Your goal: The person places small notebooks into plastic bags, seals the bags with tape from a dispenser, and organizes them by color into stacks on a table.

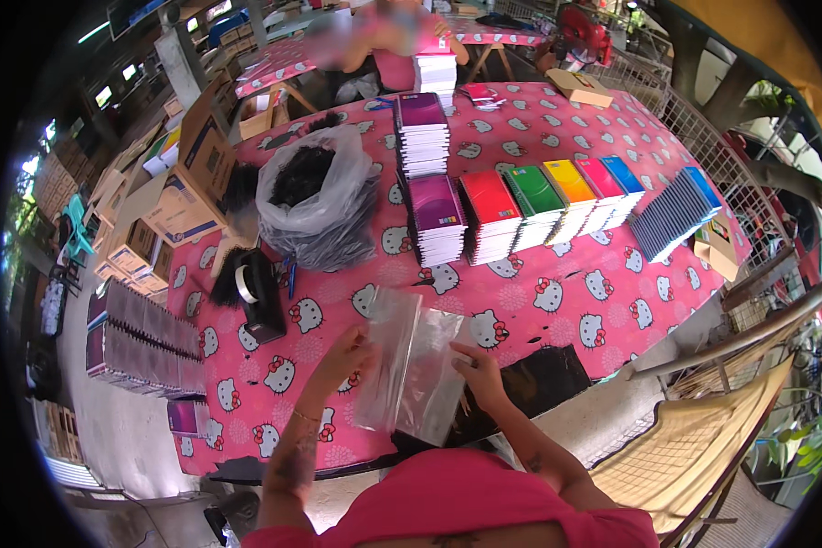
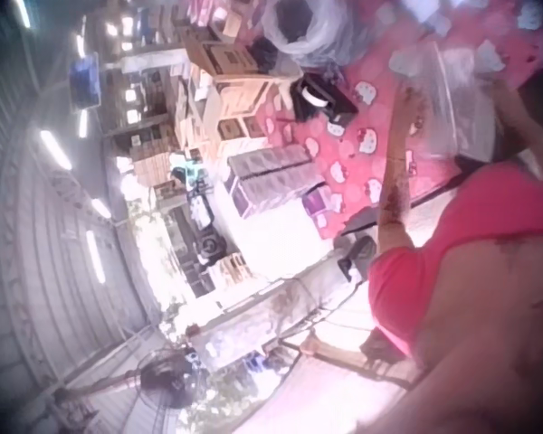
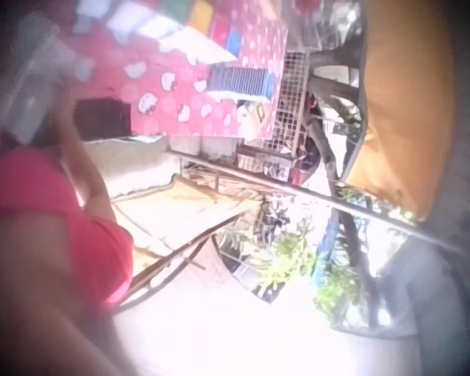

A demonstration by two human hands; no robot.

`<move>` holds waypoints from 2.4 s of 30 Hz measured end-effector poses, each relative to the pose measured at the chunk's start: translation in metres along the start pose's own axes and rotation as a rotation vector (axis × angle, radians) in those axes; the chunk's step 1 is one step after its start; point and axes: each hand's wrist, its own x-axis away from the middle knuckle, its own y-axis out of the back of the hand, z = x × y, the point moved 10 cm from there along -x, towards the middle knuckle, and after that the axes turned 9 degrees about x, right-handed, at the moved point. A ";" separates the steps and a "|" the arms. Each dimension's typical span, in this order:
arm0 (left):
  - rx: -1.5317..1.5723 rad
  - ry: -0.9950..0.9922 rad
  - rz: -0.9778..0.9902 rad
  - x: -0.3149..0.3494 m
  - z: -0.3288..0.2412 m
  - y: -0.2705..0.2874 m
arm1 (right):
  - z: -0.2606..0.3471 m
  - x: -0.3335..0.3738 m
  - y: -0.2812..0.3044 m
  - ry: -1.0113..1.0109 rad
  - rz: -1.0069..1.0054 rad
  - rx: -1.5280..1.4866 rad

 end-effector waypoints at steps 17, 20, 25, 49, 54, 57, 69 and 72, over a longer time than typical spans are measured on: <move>-1.344 -0.140 -0.170 -0.064 -0.043 0.077 | -0.046 0.101 -0.047 -0.366 0.748 -0.021; -1.292 -0.226 -0.298 -0.057 -0.047 0.067 | -0.015 0.050 0.041 0.102 0.350 0.115; -1.181 -0.791 -0.504 -0.050 -0.114 -0.087 | 0.053 -0.021 0.239 0.502 -0.469 0.690; -1.177 -1.209 -0.198 -0.128 -0.207 -0.495 | -0.003 -0.037 0.346 0.989 -0.190 0.947; -1.243 -0.668 -0.141 -0.205 -0.037 -0.460 | 0.002 -0.095 0.365 0.584 -0.250 0.330; -1.167 -0.544 -0.177 -0.213 -0.044 -0.449 | 0.121 -0.118 0.361 0.970 -0.545 0.777; -1.260 -1.089 -0.567 -0.102 -0.218 -0.404 | 0.002 -0.052 0.309 0.974 -0.029 1.243; -1.302 -1.024 -0.354 -0.098 -0.185 -0.438 | -0.020 -0.045 0.313 0.865 0.149 0.769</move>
